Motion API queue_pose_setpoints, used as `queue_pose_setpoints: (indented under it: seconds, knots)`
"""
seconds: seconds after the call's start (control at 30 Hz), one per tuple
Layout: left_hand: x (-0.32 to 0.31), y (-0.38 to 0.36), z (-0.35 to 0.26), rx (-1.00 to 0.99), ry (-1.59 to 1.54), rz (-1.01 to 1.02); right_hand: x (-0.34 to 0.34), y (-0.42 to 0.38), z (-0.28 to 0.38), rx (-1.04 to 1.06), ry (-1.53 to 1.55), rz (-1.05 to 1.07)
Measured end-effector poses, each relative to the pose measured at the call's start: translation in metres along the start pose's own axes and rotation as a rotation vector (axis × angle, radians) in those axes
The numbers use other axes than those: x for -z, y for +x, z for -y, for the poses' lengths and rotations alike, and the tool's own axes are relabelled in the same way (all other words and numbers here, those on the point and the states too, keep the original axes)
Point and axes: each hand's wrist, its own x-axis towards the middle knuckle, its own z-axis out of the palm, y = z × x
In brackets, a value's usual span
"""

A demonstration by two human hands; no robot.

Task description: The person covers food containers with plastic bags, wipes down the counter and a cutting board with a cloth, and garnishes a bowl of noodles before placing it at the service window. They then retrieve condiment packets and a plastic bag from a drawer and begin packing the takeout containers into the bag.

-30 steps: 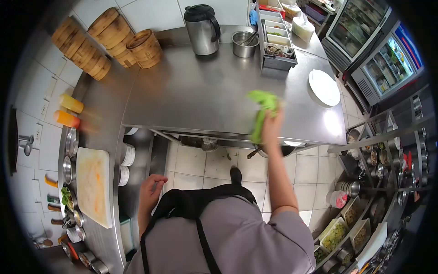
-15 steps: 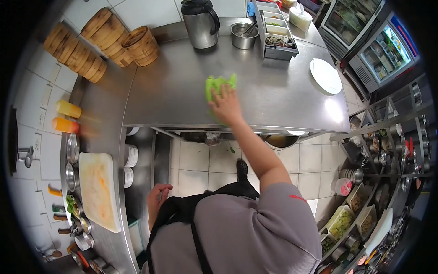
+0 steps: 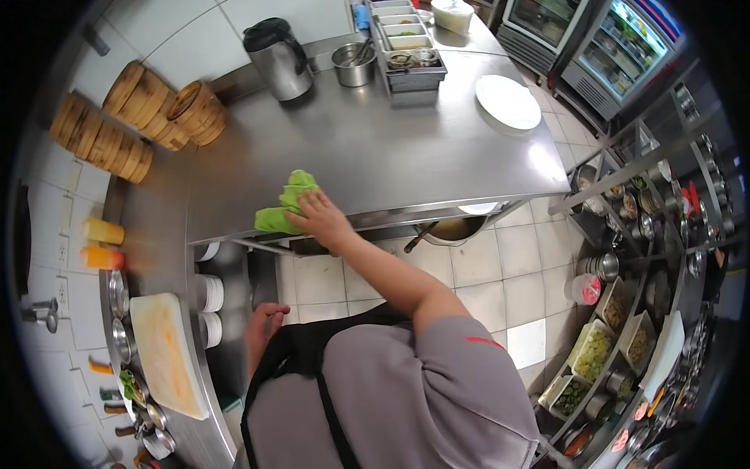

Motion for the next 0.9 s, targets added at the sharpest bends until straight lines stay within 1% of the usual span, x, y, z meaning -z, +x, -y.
queue_pose_setpoints:
  seconds: [0.03,0.13,0.2,0.27,0.33,0.4,0.57,0.63,0.7,0.77,0.83,0.87,0.9]
  knots:
    - [-0.005,0.006,-0.005,-0.008,-0.013,0.008,0.011,-0.021,-0.016,-0.023,-0.028,-0.001]
    - [-0.016,0.028,-0.008,-0.131,-0.005,0.06,0.048,-0.081,-0.068,-0.088,-0.103,0.034]
    - [-0.025,0.037,-0.018,-0.123,-0.007,0.083,0.077,-0.116,-0.101,-0.101,-0.199,0.126]
    - [-0.034,0.043,-0.023,-0.115,-0.004,0.124,0.093,-0.15,-0.137,-0.126,-0.229,0.158]
    - [-0.042,0.051,-0.026,-0.121,0.0,0.162,0.118,-0.181,-0.162,-0.196,-0.26,0.182]
    - [-0.051,0.056,-0.026,-0.12,-0.009,0.191,0.137,-0.215,-0.19,-0.274,-0.355,0.168]
    - [-0.071,0.074,-0.034,-0.156,0.003,0.268,0.18,-0.29,-0.245,-0.534,-0.445,0.09]
    - [-0.076,0.08,-0.036,-0.159,-0.008,0.294,0.197,-0.326,-0.271,-0.704,-0.544,0.051]
    - [-0.077,0.087,-0.041,-0.17,0.025,0.318,0.222,-0.368,-0.299,-0.944,-0.533,-0.093]
    - [-0.076,0.096,-0.044,-0.189,0.048,0.319,0.237,-0.406,-0.327,-1.246,0.006,-0.544]
    - [-0.077,0.104,-0.039,-0.212,0.046,0.296,0.263,-0.396,-0.328,-1.289,-0.291,-0.662]
    - [-0.078,0.107,-0.038,-0.213,0.049,0.283,0.27,-0.388,-0.332,-1.221,-0.351,-0.703]
    - [-0.08,0.11,-0.04,-0.214,0.048,0.284,0.274,-0.377,-0.337,-1.238,-0.267,-0.641]
